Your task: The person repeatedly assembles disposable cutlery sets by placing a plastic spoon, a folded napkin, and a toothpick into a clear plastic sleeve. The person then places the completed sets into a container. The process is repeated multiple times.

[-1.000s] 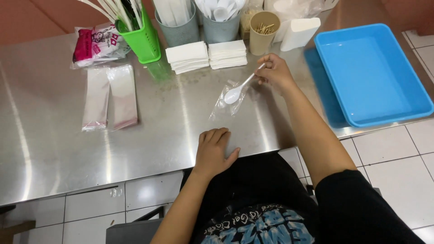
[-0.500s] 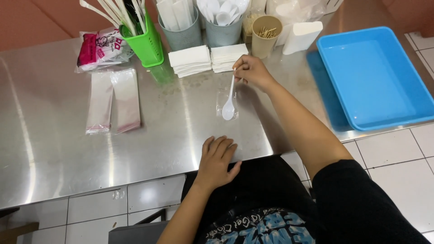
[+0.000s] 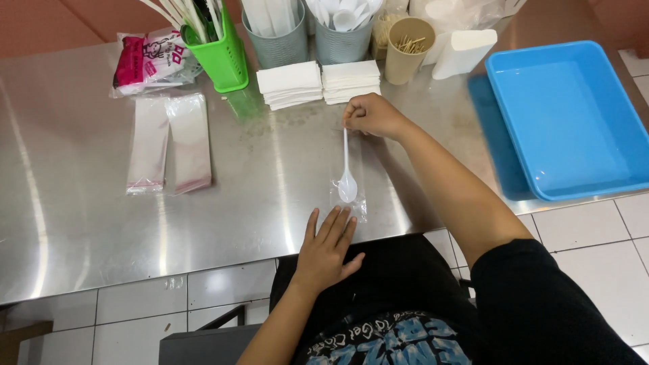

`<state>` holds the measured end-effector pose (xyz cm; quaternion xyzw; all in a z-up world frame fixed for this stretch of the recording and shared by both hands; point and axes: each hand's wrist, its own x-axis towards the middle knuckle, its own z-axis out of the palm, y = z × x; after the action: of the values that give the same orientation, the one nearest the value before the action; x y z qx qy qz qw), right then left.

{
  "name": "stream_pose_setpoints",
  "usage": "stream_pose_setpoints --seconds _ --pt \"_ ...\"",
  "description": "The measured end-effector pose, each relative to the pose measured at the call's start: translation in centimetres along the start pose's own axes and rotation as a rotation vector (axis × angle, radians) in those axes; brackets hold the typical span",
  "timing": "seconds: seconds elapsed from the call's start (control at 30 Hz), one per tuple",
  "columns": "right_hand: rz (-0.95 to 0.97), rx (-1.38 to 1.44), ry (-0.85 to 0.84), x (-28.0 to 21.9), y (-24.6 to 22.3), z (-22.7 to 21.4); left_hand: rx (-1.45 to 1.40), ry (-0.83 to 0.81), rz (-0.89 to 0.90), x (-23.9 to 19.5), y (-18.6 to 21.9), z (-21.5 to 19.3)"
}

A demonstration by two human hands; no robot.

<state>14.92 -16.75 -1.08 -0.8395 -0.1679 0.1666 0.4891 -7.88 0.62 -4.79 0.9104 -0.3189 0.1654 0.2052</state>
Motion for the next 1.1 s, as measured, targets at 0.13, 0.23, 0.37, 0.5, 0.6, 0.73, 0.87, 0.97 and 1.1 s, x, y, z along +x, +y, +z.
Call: stream_pose_setpoints --seconds 0.13,0.23,0.37,0.5,0.6,0.73,0.87,0.97,1.1 --pt "0.041 -0.018 -0.032 -2.1 -2.5 0.1 0.014 0.014 -0.012 0.0 0.0 0.5" --pt "0.059 0.002 -0.040 -2.3 -2.5 0.5 0.030 0.023 -0.012 0.0 -0.1 1.0" --pt "0.031 0.077 -0.039 -1.4 -0.7 0.7 0.067 0.108 0.046 -0.5 -0.4 1.5" --pt "0.030 0.100 -0.041 -1.2 -0.3 0.6 0.108 0.204 0.086 -1.3 -0.7 2.4" --pt "0.050 0.092 -0.047 -0.8 0.3 0.5 0.127 0.236 0.081 -1.0 -0.6 2.2" --pt "0.082 0.095 -0.056 -1.2 -0.6 0.4 0.151 0.228 0.082 -0.9 -0.8 2.4" --pt "0.189 0.112 -0.102 -1.3 -1.8 0.5 0.171 0.237 0.126 -0.3 -0.7 1.1" --pt "0.265 0.112 -0.110 -1.2 -2.3 0.3 0.178 0.251 0.177 -0.2 -0.8 0.6" --pt "0.216 0.085 -0.090 -1.1 -2.6 -0.2 0.124 0.282 0.146 0.1 -0.6 0.6"
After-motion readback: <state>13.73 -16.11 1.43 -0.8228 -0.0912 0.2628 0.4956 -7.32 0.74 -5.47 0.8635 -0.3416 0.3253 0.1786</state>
